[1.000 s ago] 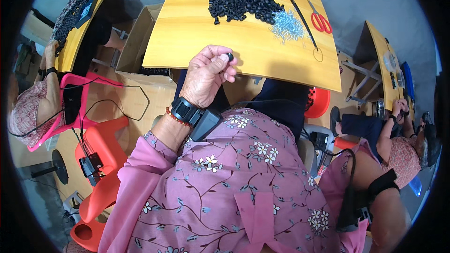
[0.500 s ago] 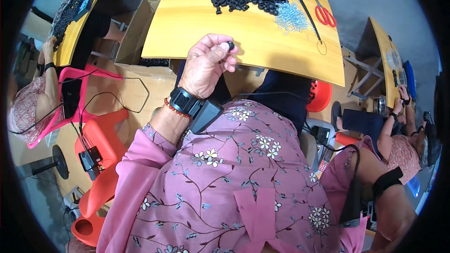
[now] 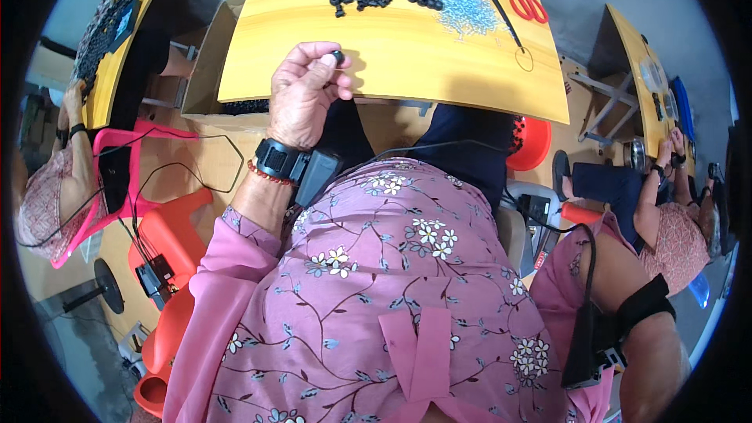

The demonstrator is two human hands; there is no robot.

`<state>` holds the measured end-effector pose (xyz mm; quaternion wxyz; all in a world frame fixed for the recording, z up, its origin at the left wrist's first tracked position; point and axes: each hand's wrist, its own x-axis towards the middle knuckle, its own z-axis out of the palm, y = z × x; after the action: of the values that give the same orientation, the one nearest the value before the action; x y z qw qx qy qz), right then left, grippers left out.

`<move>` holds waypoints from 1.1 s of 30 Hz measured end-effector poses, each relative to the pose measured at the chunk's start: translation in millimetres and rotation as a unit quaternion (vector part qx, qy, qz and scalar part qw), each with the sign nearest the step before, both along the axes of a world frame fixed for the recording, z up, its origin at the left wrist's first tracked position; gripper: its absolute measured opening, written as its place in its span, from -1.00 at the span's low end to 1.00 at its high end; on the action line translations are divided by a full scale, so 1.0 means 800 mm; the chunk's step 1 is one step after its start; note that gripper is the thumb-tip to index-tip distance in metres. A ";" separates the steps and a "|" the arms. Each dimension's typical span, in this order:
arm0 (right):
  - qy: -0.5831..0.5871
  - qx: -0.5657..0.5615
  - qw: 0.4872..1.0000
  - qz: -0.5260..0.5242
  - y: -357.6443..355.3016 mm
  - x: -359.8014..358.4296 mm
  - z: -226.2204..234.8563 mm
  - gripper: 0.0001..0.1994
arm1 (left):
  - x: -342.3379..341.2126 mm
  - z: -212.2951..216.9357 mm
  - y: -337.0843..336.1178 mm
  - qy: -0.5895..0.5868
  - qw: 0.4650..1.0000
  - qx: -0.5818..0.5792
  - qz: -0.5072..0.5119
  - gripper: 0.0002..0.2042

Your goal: Assembling small black rubber grommets onto plastic components at a workbench.

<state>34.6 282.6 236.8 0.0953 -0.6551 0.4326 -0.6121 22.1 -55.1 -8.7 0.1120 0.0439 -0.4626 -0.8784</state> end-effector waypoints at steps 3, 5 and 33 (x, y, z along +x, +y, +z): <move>-0.001 -0.007 1.000 -0.003 0.002 0.004 0.002 -0.84 | -0.002 -0.003 0.001 -0.002 1.000 -0.006 0.002 -0.83; -0.001 -0.010 1.000 -0.003 0.004 0.003 0.003 -0.83 | -0.003 -0.006 0.000 -0.003 1.000 -0.012 -0.004 -0.84; -0.005 0.021 0.997 -0.075 0.032 -0.012 -0.024 -0.82 | -0.003 -0.008 0.004 -0.003 0.999 -0.042 -0.004 -0.85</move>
<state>24.7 308.0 217.9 0.0649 -0.6157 0.4927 -0.6116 19.6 -51.7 -14.8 0.1093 0.0397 -0.4999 -0.8582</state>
